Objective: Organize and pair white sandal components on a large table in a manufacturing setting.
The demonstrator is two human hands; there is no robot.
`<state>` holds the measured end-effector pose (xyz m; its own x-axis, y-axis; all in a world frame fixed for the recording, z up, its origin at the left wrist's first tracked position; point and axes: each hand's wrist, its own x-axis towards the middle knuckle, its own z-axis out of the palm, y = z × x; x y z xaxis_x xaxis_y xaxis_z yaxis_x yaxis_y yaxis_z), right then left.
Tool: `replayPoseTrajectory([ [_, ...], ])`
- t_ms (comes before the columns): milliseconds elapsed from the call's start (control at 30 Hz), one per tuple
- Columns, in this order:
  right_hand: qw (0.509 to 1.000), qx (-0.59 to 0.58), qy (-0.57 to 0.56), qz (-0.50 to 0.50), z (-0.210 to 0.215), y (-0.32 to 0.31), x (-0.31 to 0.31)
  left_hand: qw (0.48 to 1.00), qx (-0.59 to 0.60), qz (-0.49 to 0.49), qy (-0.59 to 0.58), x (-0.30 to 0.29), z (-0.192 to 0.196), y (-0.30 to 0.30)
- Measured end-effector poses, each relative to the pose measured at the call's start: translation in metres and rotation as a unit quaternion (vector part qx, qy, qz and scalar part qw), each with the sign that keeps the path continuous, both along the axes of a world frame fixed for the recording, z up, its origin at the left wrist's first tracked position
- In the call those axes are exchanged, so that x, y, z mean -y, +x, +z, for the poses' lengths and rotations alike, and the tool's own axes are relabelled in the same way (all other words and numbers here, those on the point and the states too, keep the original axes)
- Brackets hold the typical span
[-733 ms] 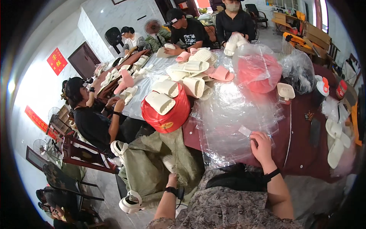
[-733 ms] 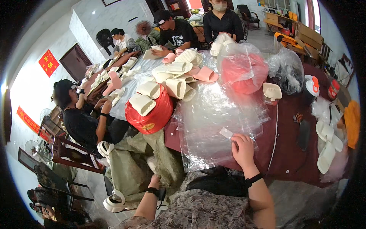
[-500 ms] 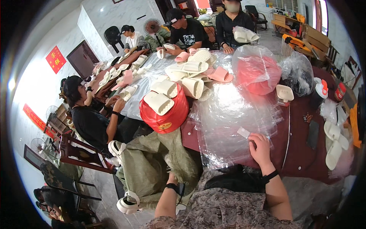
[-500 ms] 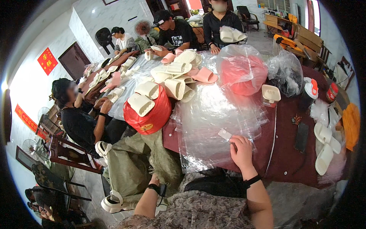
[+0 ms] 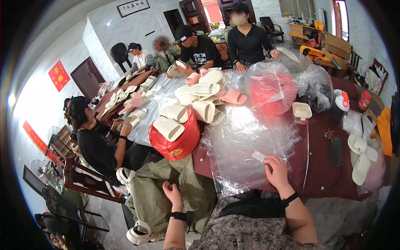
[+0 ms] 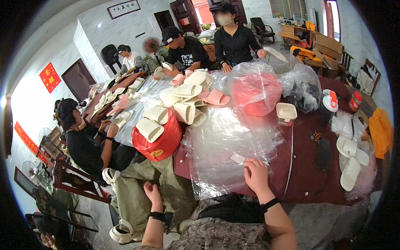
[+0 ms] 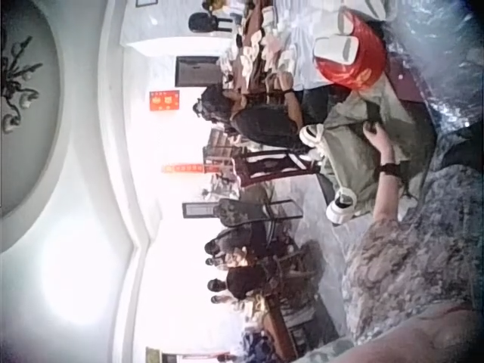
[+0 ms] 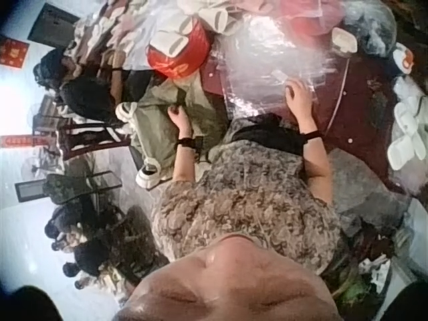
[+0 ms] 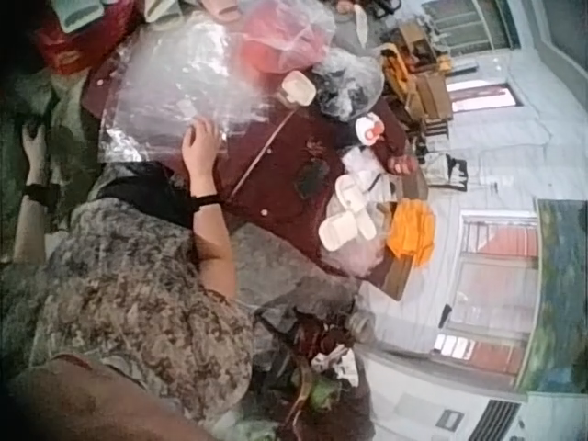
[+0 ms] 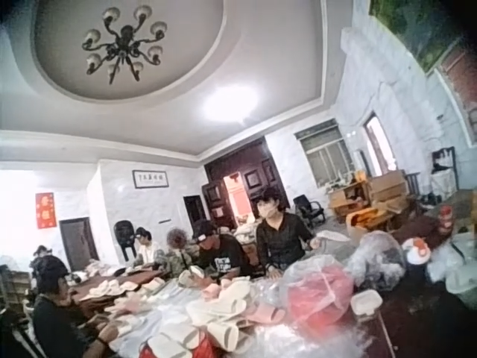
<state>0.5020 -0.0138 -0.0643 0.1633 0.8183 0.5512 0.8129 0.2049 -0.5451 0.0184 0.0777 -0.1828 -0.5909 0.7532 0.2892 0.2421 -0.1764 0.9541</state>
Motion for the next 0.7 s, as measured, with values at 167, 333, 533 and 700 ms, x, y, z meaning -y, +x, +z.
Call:
replayPoseTrajectory([
  [167,1.000,0.006,0.000,0.001,0.001,0.000,0.001,0.986,-0.029,-0.146,0.081,-0.026,0.120,0.066],
  [333,1.000,0.001,-0.001,0.002,-0.002,0.000,-0.002,0.928,0.092,-0.360,-0.019,-0.077,0.177,0.144],
  [533,1.000,0.011,0.004,0.003,0.003,0.003,-0.003,0.719,0.494,-0.424,-0.244,-0.179,0.169,0.227],
  [700,1.000,-0.007,-0.011,0.008,0.000,0.001,-0.003,0.607,0.673,-0.382,-0.181,-0.251,0.141,0.256],
])
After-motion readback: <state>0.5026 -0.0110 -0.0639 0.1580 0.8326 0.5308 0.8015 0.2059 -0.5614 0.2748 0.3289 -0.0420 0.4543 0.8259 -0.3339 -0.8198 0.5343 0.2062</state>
